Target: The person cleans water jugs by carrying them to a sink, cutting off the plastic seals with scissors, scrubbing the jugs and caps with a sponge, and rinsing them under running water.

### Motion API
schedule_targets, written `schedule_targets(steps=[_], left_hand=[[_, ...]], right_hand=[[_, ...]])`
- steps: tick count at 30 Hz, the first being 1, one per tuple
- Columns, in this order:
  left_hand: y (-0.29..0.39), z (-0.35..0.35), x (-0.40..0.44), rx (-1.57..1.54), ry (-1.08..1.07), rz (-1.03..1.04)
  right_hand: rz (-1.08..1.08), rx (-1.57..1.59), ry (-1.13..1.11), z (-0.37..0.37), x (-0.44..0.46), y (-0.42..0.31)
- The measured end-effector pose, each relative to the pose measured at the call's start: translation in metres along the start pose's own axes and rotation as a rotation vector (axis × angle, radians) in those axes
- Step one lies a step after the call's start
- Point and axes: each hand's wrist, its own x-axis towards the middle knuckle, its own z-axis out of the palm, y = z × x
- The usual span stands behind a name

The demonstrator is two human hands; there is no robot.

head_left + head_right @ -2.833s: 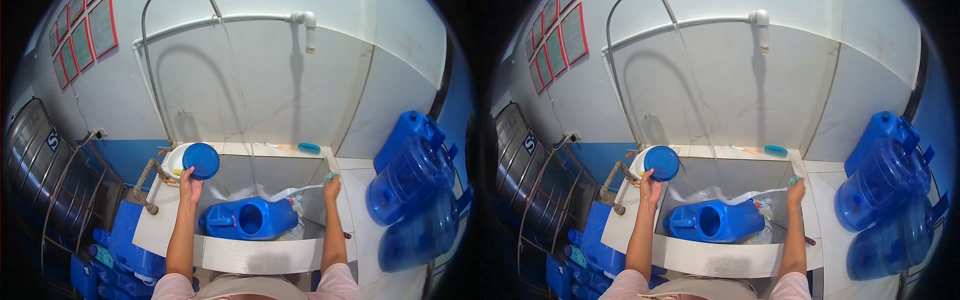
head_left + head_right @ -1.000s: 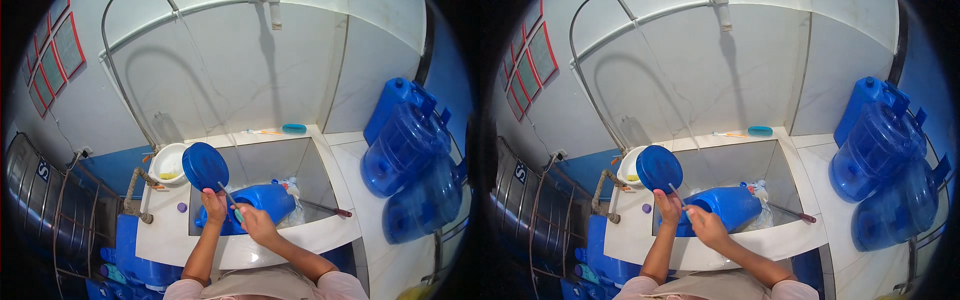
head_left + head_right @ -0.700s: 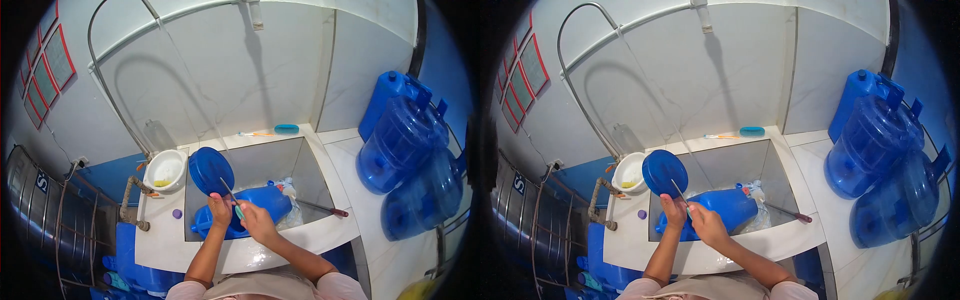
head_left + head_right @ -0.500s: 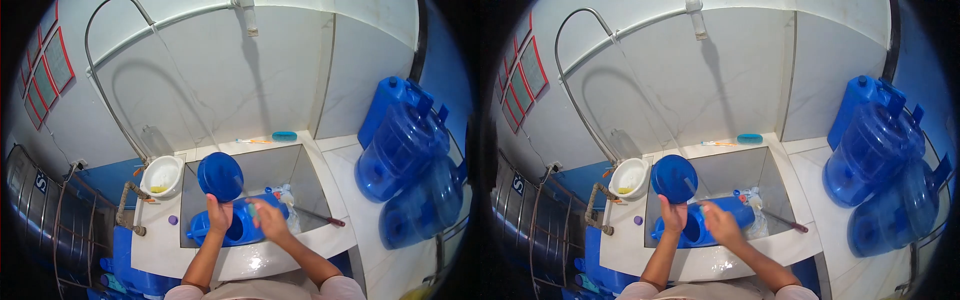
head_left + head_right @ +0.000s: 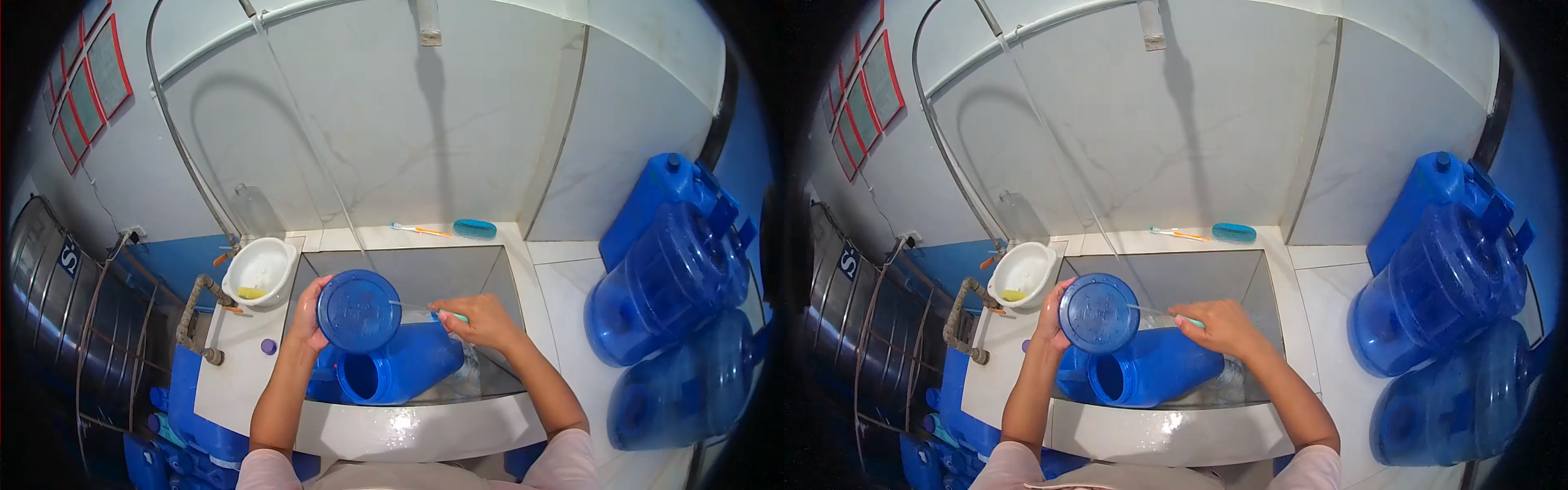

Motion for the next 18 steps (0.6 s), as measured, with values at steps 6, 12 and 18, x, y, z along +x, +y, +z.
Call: schedule_targets(steps=[6, 12, 18], left_hand=[[-0.002, 0.01, 0.008, 0.047, 0.069, -0.003], [-0.017, 0.013, 0.025, 0.063, 0.023, -0.065], [-0.009, -0.02, 0.023, 0.047, 0.157, 0.039]], right_hand=[[-0.068, -0.085, -0.02, 0.003, -0.005, 0.013], [0.014, -0.021, -0.04, 0.002, -0.011, 0.025], [0.543, -0.445, 0.27, -0.015, -0.042, 0.121]])
